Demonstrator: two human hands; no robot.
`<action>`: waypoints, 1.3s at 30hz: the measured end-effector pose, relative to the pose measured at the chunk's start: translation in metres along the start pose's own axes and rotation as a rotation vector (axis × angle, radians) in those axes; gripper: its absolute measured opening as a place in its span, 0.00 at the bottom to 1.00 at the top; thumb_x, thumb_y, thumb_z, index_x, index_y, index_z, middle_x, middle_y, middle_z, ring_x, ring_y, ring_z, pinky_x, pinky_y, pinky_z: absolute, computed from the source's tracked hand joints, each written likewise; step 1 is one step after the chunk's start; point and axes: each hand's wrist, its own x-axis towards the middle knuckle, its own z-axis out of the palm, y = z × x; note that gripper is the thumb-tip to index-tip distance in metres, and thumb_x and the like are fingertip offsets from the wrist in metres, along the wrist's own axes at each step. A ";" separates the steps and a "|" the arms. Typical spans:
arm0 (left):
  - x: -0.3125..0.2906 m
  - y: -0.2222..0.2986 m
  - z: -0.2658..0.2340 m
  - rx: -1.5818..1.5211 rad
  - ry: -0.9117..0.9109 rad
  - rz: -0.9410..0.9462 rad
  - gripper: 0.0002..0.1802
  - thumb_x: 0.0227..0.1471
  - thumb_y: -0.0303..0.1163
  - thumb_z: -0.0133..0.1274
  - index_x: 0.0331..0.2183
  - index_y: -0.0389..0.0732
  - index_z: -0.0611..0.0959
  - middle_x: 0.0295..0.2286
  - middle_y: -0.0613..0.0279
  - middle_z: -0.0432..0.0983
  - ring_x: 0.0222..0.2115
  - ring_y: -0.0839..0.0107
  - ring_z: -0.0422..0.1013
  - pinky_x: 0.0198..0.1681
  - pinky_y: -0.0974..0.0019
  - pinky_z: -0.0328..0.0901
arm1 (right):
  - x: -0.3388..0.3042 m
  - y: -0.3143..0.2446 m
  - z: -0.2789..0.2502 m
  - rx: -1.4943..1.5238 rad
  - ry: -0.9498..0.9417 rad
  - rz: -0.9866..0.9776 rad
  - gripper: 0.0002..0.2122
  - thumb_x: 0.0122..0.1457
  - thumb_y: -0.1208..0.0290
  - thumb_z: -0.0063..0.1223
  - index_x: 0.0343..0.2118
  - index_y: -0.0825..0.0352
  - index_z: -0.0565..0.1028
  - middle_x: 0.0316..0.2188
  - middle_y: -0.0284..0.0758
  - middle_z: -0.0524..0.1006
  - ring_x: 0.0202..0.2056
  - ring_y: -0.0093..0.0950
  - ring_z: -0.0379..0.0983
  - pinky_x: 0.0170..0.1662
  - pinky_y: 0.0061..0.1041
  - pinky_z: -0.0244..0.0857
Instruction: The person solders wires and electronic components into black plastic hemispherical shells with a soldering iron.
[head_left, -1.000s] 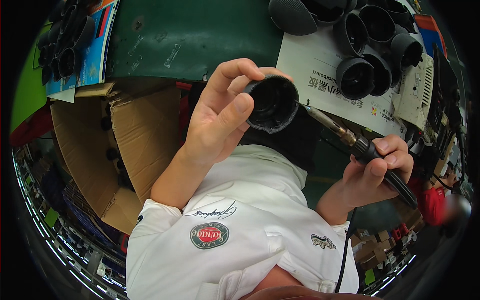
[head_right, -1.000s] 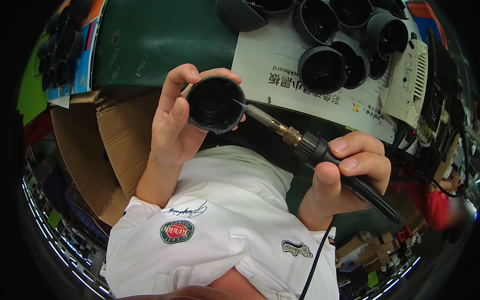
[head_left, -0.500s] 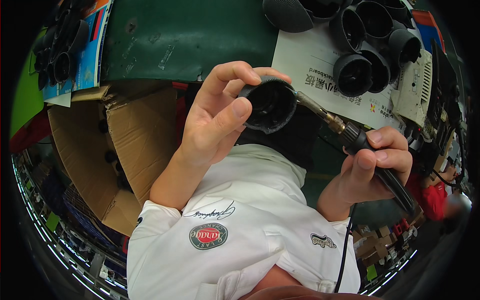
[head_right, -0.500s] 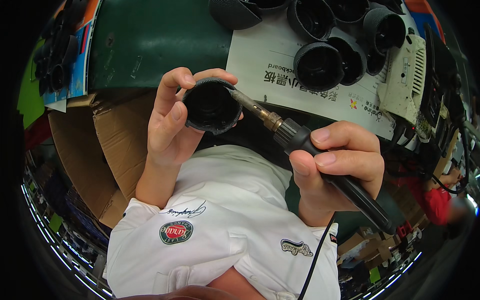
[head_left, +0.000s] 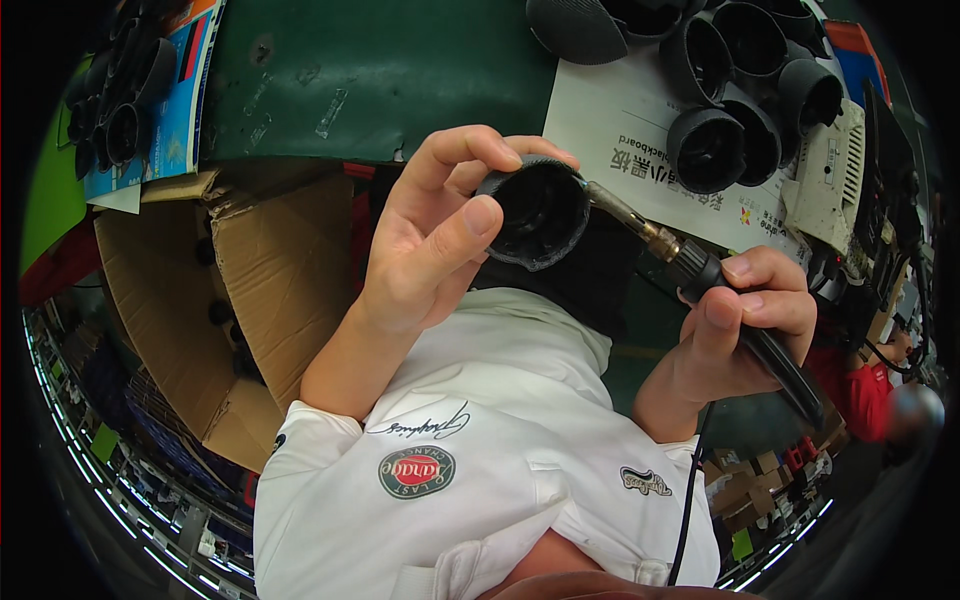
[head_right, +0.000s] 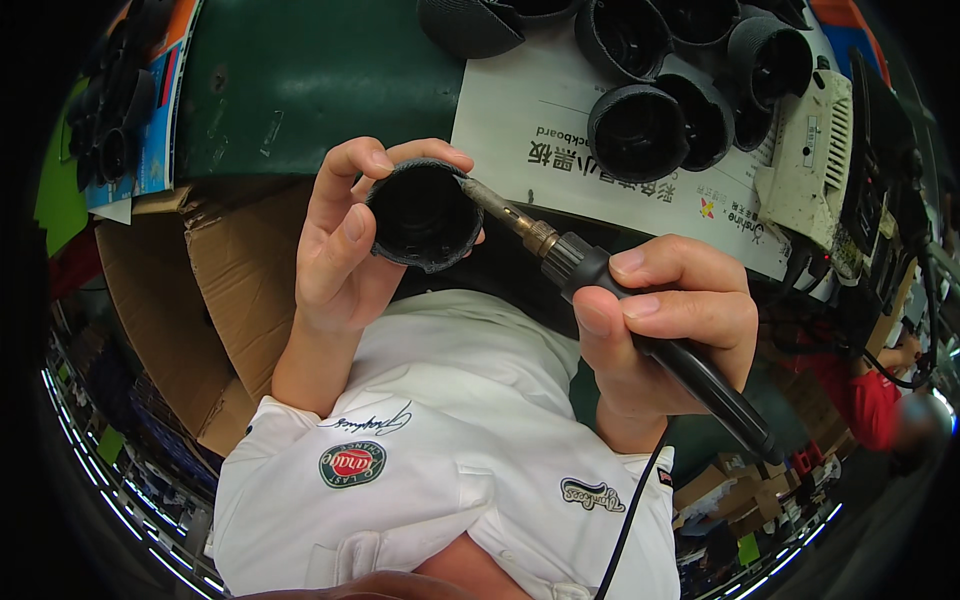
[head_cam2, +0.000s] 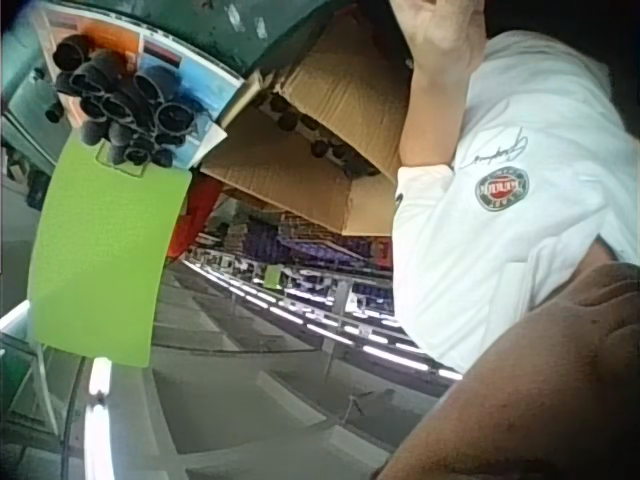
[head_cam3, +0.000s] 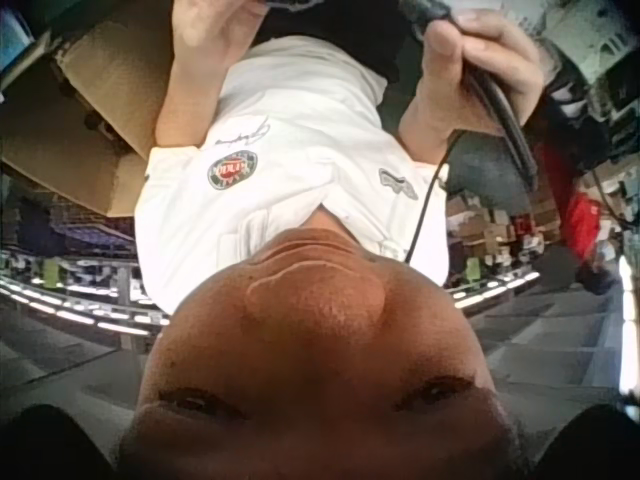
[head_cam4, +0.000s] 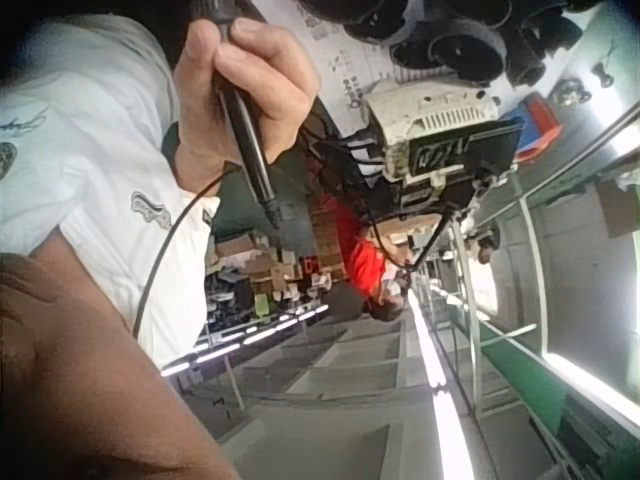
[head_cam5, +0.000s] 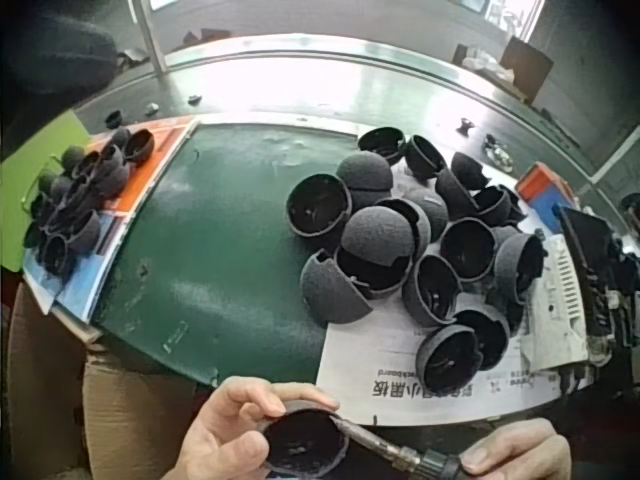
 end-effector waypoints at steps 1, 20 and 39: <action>0.000 0.000 -0.001 0.013 -0.004 0.004 0.18 0.55 0.39 0.47 0.46 0.46 0.65 0.48 0.33 0.58 0.38 0.51 0.71 0.40 0.56 0.70 | -0.001 0.000 0.000 0.004 0.005 0.019 0.15 0.41 0.75 0.68 0.25 0.63 0.67 0.26 0.38 0.72 0.24 0.22 0.70 0.27 0.15 0.65; 0.000 0.001 0.005 -0.013 0.062 0.041 0.22 0.54 0.41 0.47 0.48 0.45 0.63 0.48 0.36 0.59 0.40 0.53 0.70 0.41 0.56 0.69 | -0.006 0.000 -0.001 -0.007 0.020 0.074 0.15 0.43 0.72 0.67 0.25 0.62 0.66 0.25 0.37 0.72 0.24 0.21 0.68 0.27 0.14 0.62; 0.003 0.010 0.012 -0.230 0.178 0.007 0.28 0.49 0.29 0.51 0.50 0.42 0.60 0.49 0.45 0.60 0.42 0.51 0.69 0.40 0.55 0.70 | -0.001 -0.004 -0.018 0.103 0.167 0.102 0.17 0.48 0.63 0.63 0.27 0.63 0.63 0.30 0.36 0.67 0.20 0.21 0.69 0.19 0.12 0.65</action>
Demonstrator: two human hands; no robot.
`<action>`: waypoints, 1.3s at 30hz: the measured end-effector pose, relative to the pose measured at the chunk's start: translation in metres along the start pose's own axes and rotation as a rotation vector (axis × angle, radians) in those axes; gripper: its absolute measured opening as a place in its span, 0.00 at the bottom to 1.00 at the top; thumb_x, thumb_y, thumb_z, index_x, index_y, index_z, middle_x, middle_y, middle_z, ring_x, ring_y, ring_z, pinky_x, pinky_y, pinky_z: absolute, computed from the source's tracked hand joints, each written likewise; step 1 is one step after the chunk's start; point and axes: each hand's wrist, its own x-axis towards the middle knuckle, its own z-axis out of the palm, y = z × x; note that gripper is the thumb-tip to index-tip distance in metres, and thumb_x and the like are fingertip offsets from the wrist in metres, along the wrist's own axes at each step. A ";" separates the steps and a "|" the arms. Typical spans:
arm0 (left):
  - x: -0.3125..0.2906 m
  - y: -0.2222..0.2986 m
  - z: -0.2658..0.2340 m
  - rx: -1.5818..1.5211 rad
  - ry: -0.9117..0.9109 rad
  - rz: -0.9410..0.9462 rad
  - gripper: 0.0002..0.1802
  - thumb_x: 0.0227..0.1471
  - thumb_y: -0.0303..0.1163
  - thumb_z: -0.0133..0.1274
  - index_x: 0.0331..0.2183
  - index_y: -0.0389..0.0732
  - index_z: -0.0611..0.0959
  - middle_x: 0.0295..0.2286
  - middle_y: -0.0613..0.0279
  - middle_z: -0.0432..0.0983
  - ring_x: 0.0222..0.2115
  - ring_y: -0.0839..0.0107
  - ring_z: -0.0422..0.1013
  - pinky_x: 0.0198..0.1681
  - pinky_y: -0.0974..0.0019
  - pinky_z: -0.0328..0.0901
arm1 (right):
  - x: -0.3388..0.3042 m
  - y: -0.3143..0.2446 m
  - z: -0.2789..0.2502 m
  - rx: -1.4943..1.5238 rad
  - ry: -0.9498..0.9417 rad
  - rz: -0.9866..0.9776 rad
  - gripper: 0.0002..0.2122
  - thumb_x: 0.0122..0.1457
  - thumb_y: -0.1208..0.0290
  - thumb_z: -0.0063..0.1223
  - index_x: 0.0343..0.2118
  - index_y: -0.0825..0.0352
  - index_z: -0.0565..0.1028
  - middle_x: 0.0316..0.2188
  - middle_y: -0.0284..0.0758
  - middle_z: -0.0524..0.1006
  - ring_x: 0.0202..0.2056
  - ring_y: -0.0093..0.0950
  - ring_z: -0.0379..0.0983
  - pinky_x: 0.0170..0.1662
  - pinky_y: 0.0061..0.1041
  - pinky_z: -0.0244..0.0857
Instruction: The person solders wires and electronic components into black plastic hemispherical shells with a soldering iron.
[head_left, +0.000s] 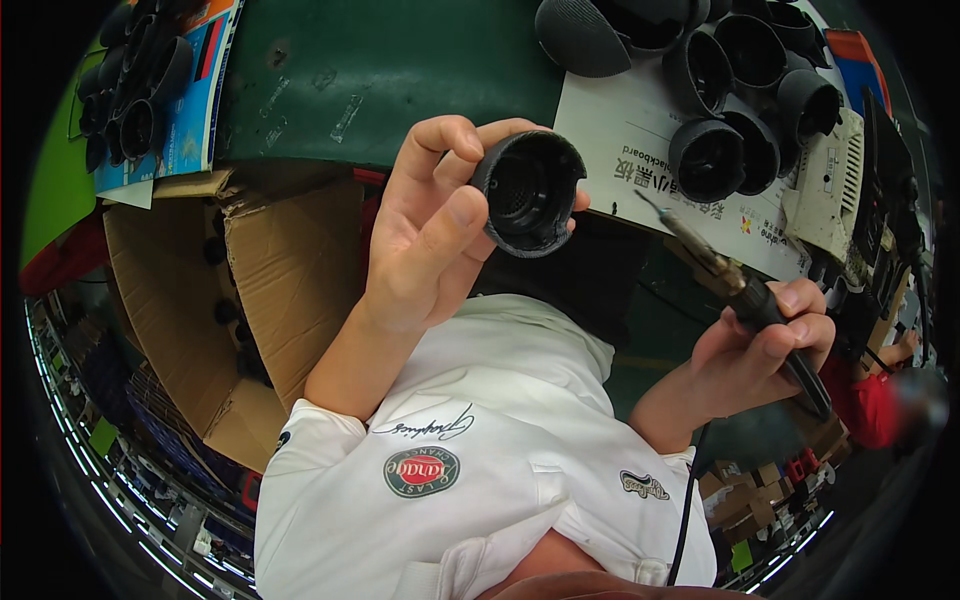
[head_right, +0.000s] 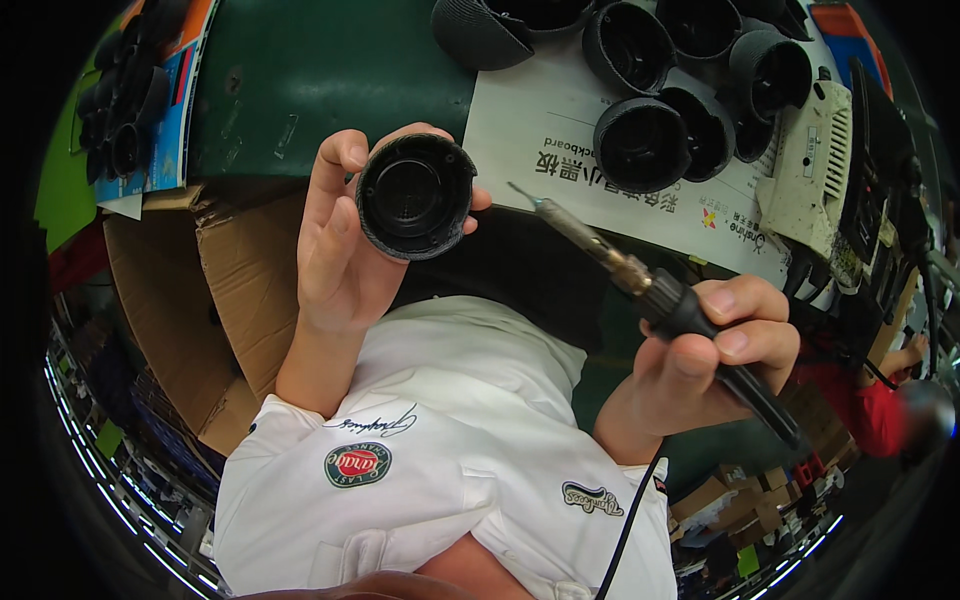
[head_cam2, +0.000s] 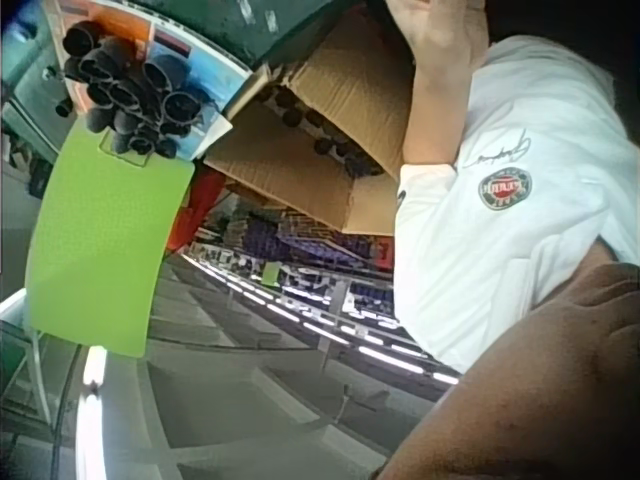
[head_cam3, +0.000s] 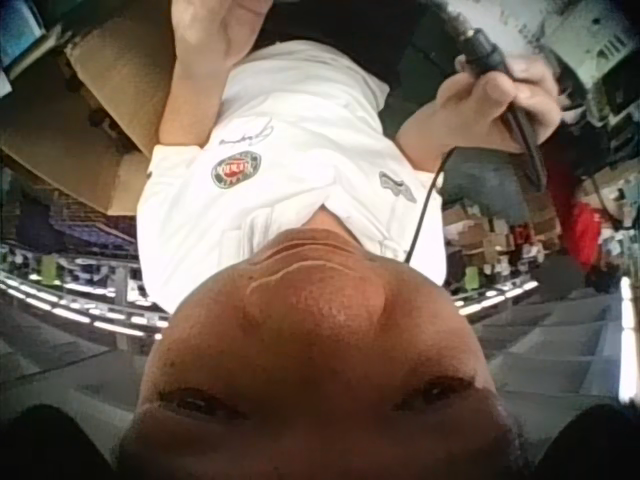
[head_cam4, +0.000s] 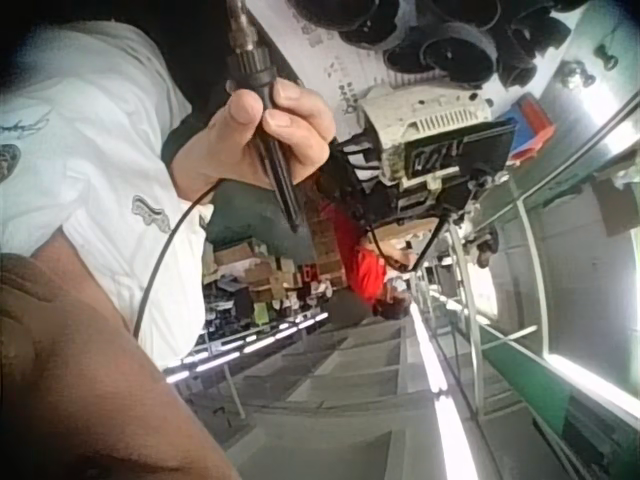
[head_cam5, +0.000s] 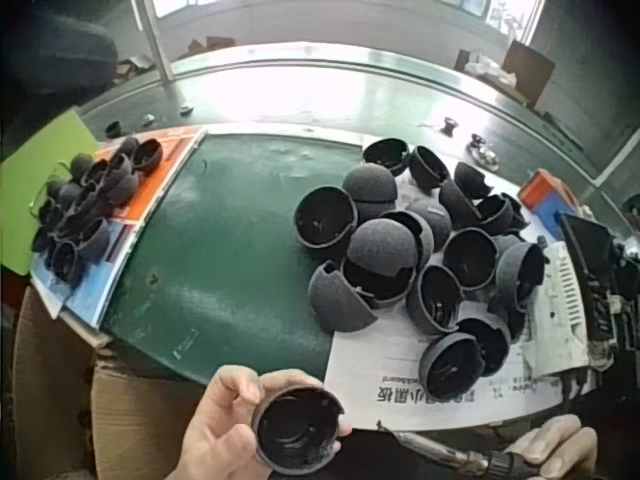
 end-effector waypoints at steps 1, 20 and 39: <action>0.000 -0.002 -0.002 0.032 -0.022 0.020 0.28 0.49 0.30 0.51 0.50 0.40 0.60 0.49 0.45 0.61 0.43 0.51 0.69 0.42 0.54 0.69 | -0.002 0.001 0.001 -0.001 0.002 -0.001 0.17 0.48 0.63 0.63 0.27 0.63 0.63 0.30 0.36 0.67 0.20 0.21 0.69 0.19 0.12 0.65; -0.001 -0.001 -0.007 0.178 -0.070 -0.047 0.32 0.46 0.37 0.44 0.52 0.36 0.61 0.49 0.38 0.59 0.49 0.40 0.61 0.52 0.46 0.60 | -0.005 0.003 0.021 -0.100 -0.166 -0.112 0.17 0.41 0.72 0.69 0.27 0.60 0.67 0.29 0.36 0.72 0.24 0.20 0.68 0.27 0.14 0.64; 0.000 -0.003 -0.003 0.215 -0.047 -0.015 0.32 0.46 0.39 0.45 0.51 0.32 0.63 0.47 0.38 0.62 0.47 0.55 0.66 0.50 0.51 0.63 | -0.005 0.008 0.023 -0.113 -0.170 -0.111 0.15 0.43 0.76 0.66 0.27 0.62 0.67 0.28 0.38 0.72 0.25 0.21 0.69 0.28 0.15 0.65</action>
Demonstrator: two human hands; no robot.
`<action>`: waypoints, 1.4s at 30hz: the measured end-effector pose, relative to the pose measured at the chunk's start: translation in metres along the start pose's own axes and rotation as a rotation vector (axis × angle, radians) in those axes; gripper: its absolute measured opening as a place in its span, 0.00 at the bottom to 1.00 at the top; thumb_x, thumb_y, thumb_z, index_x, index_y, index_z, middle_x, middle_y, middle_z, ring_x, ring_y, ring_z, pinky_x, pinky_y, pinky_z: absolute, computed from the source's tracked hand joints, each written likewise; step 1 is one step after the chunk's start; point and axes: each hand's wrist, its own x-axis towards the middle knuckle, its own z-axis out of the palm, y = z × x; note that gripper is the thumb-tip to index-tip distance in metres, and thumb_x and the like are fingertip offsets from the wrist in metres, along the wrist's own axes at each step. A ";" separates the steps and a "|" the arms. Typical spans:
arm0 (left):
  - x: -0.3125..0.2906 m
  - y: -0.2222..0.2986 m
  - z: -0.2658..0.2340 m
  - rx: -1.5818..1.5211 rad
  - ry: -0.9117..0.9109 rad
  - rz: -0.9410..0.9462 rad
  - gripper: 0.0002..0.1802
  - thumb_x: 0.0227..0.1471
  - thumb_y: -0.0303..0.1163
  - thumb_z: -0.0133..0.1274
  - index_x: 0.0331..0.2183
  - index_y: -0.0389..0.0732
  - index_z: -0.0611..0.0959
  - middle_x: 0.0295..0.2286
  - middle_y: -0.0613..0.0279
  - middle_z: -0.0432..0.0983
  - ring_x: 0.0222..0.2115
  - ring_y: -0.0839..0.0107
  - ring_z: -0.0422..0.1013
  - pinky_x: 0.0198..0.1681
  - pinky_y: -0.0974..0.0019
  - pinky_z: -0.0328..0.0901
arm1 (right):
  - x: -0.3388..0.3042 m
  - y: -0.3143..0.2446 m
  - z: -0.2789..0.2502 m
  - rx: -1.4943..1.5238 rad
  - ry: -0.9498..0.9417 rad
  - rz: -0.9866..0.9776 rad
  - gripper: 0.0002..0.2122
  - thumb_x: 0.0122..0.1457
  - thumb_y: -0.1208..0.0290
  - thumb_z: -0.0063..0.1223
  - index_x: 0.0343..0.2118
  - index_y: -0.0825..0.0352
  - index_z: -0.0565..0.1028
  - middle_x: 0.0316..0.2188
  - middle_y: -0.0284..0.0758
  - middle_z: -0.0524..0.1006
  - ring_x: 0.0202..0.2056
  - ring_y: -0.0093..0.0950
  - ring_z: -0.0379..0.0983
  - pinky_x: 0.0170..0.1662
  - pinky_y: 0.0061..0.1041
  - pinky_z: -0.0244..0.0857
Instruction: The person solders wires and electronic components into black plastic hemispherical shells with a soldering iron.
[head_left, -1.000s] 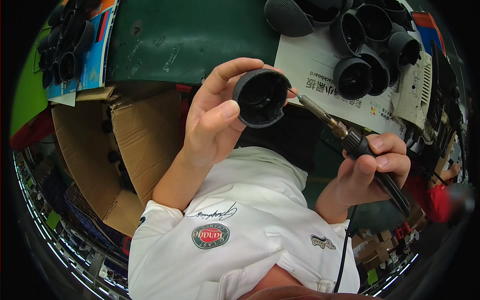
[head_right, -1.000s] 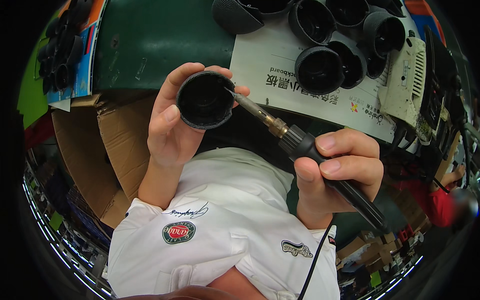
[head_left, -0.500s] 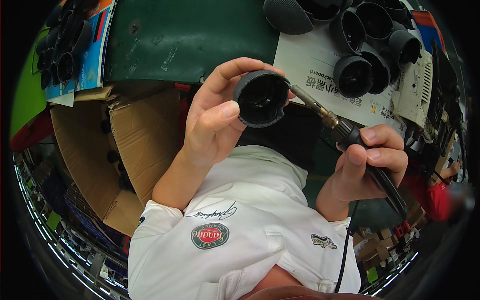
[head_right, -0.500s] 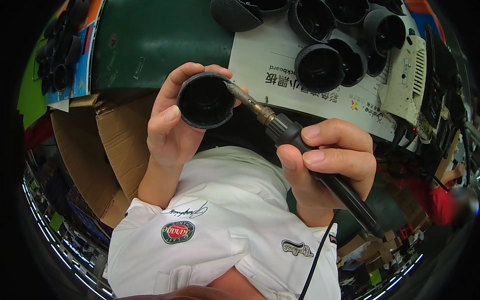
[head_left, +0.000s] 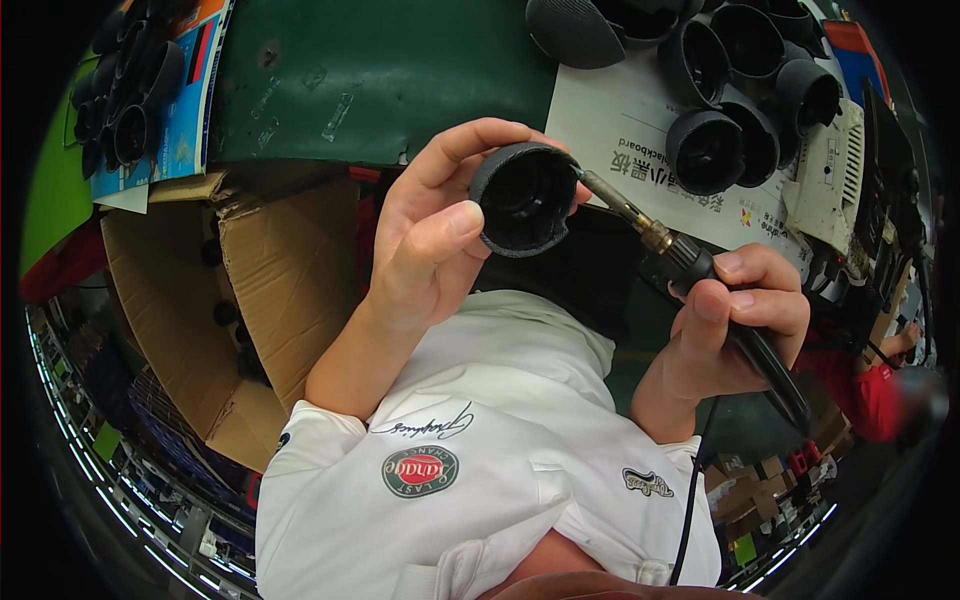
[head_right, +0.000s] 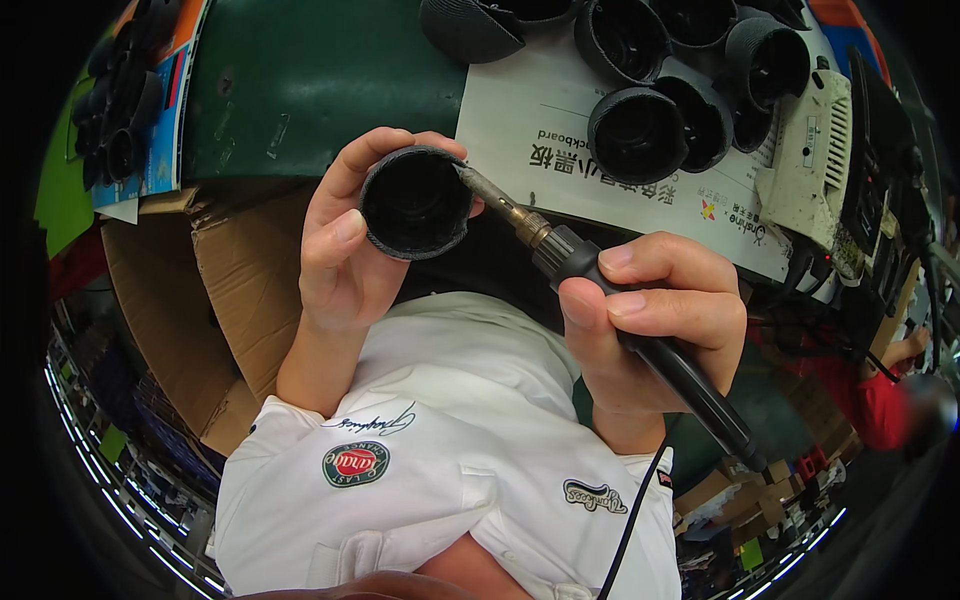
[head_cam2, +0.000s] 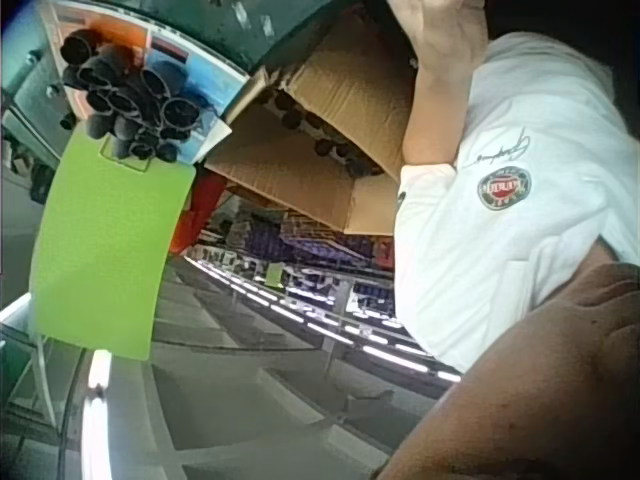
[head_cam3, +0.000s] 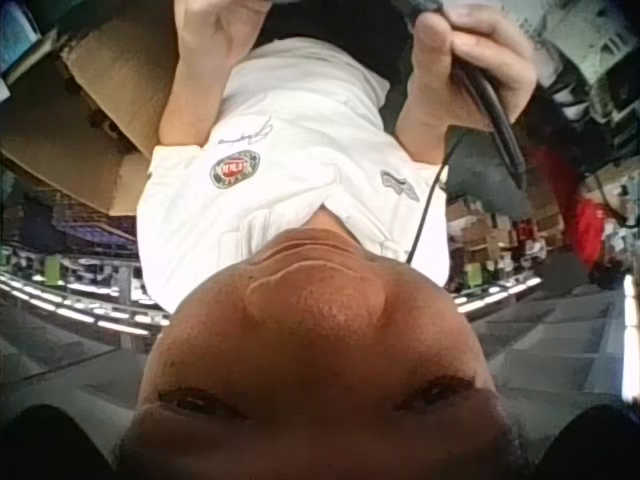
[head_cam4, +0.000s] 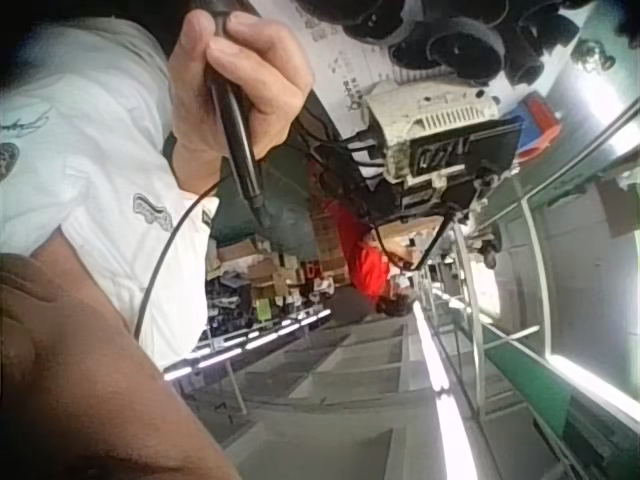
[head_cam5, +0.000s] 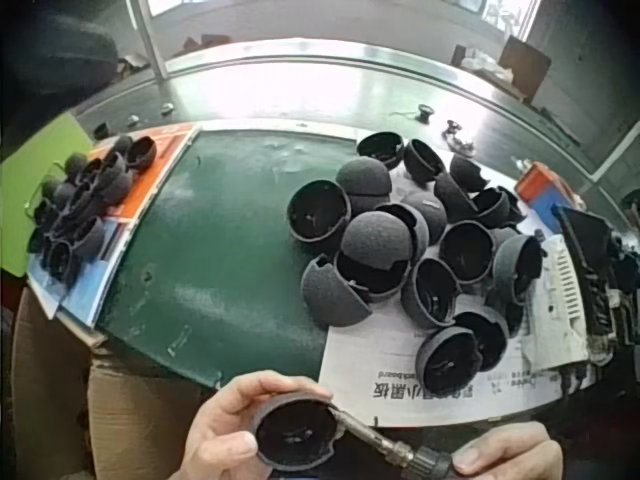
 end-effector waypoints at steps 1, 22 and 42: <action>0.000 0.000 0.000 -0.001 0.005 0.003 0.32 0.46 0.39 0.45 0.51 0.32 0.63 0.47 0.38 0.62 0.47 0.54 0.66 0.50 0.51 0.64 | 0.000 0.000 0.000 0.001 0.007 0.001 0.15 0.43 0.76 0.66 0.27 0.62 0.66 0.27 0.38 0.72 0.25 0.21 0.69 0.28 0.15 0.65; -0.001 0.005 0.004 -0.078 0.044 -0.022 0.31 0.50 0.41 0.40 0.53 0.34 0.60 0.47 0.35 0.61 0.42 0.46 0.68 0.44 0.54 0.67 | -0.006 0.003 -0.011 0.232 0.163 0.065 0.17 0.46 0.65 0.65 0.28 0.62 0.64 0.30 0.36 0.68 0.24 0.22 0.67 0.23 0.16 0.67; -0.008 0.011 0.009 0.042 0.154 -0.062 0.20 0.52 0.35 0.37 0.44 0.33 0.66 0.33 0.45 0.70 0.22 0.74 0.66 0.17 0.76 0.59 | -0.010 0.016 -0.013 0.433 0.202 0.240 0.12 0.52 0.76 0.56 0.37 0.65 0.66 0.38 0.36 0.62 0.21 0.18 0.61 0.20 0.13 0.52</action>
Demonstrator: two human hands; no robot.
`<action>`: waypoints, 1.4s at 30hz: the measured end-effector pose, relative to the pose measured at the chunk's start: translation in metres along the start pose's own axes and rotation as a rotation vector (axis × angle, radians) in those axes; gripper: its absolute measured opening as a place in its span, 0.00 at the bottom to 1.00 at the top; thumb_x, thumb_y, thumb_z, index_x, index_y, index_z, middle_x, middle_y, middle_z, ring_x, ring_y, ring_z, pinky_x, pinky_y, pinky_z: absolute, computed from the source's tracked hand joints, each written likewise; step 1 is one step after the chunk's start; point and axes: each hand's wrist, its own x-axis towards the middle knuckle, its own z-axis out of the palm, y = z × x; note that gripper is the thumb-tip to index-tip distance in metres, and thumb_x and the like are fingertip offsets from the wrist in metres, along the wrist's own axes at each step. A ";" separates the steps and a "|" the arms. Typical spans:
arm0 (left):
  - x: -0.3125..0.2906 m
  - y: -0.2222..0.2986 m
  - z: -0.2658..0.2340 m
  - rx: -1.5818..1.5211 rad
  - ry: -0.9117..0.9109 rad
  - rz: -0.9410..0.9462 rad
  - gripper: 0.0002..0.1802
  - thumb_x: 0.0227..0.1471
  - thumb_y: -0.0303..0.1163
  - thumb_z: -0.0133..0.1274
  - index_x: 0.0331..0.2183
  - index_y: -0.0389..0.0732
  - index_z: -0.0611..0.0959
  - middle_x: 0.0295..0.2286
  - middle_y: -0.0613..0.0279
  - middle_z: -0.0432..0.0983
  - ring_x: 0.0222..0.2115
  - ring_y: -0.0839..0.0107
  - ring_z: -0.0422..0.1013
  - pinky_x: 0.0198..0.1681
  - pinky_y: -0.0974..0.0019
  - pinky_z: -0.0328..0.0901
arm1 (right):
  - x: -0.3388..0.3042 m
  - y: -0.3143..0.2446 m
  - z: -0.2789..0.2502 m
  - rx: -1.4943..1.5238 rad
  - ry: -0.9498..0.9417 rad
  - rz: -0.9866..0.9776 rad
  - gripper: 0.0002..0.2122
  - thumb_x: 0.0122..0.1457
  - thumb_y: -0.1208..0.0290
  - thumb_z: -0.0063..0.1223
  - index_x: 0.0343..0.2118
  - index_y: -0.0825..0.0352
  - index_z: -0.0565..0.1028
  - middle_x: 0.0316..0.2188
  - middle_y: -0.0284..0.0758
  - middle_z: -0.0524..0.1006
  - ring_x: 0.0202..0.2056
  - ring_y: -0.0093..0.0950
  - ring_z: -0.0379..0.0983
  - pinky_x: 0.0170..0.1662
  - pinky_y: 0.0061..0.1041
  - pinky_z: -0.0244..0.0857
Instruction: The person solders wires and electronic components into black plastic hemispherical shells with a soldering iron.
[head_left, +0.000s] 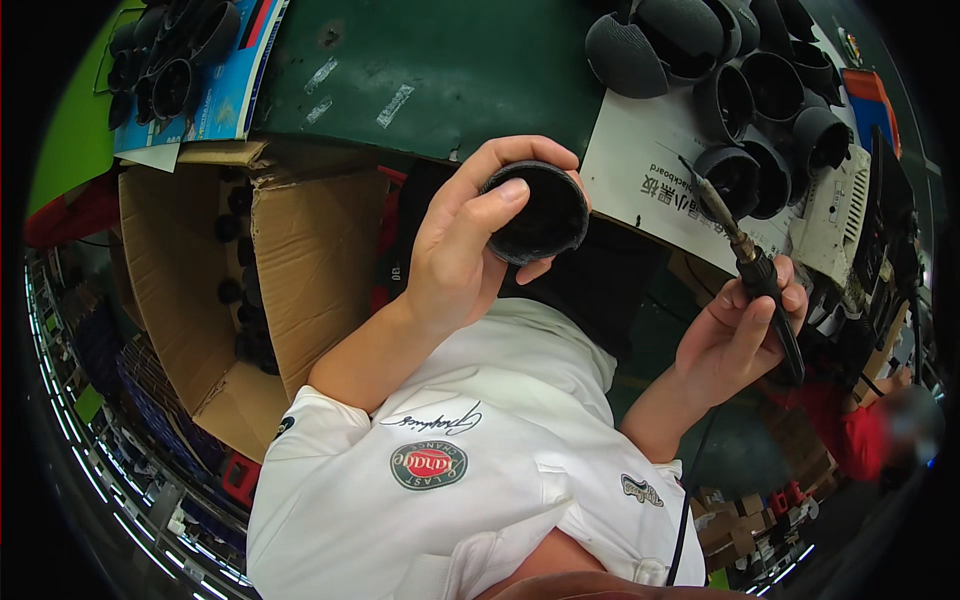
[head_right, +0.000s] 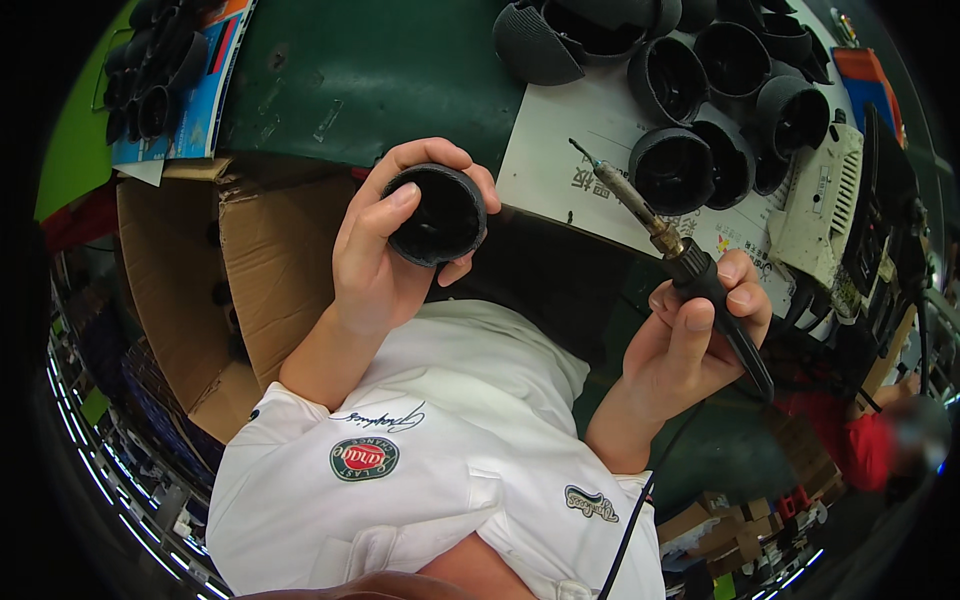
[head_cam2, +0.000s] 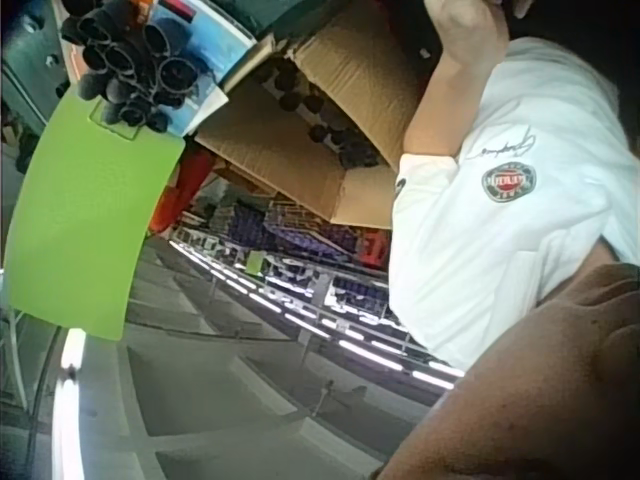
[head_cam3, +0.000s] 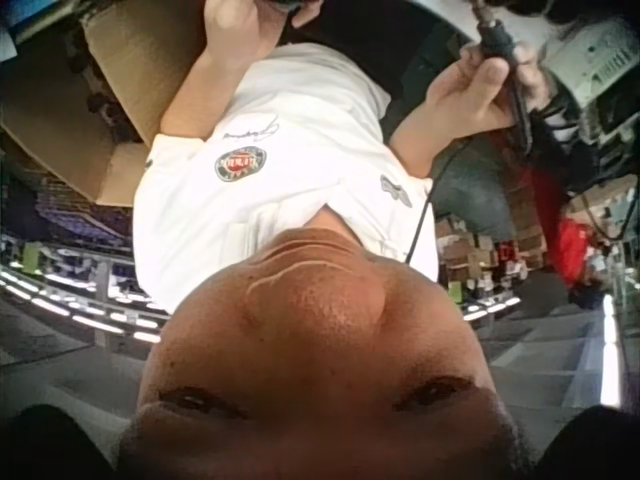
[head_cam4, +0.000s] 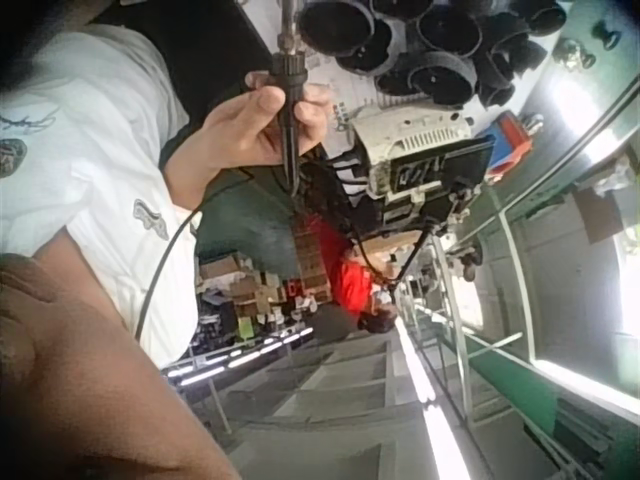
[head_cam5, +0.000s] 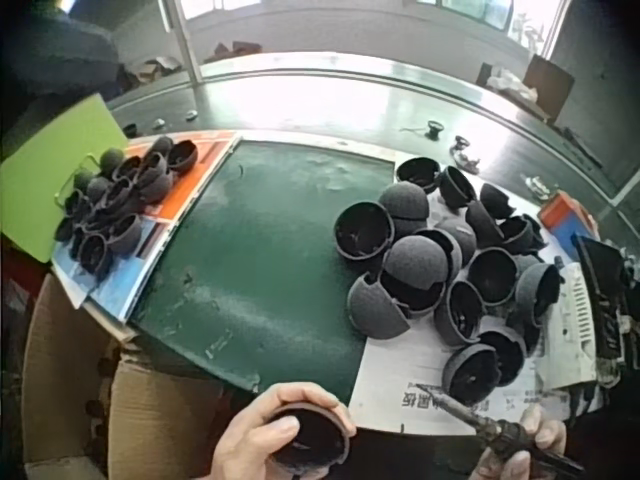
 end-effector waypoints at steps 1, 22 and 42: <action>0.000 0.000 0.000 0.016 0.007 -0.003 0.20 0.52 0.35 0.37 0.44 0.33 0.66 0.33 0.46 0.70 0.22 0.74 0.66 0.17 0.76 0.59 | 0.000 0.000 0.000 -0.001 0.001 0.003 0.12 0.52 0.76 0.57 0.37 0.65 0.65 0.38 0.36 0.62 0.21 0.18 0.61 0.21 0.13 0.53; -0.002 0.000 -0.002 -0.015 -0.129 -0.112 0.28 0.52 0.44 0.29 0.44 0.30 0.67 0.32 0.48 0.71 0.25 0.77 0.66 0.16 0.77 0.59 | -0.002 -0.013 0.004 -0.011 -0.104 0.078 0.16 0.47 0.71 0.63 0.33 0.65 0.66 0.36 0.41 0.67 0.23 0.24 0.71 0.22 0.14 0.70; 0.000 -0.001 -0.004 0.215 -0.179 -0.156 0.31 0.55 0.47 0.38 0.48 0.29 0.68 0.34 0.58 0.72 0.27 0.82 0.69 0.23 0.80 0.62 | 0.008 -0.011 0.017 -0.158 -0.089 0.054 0.12 0.49 0.71 0.60 0.29 0.68 0.67 0.27 0.42 0.69 0.20 0.23 0.68 0.18 0.18 0.68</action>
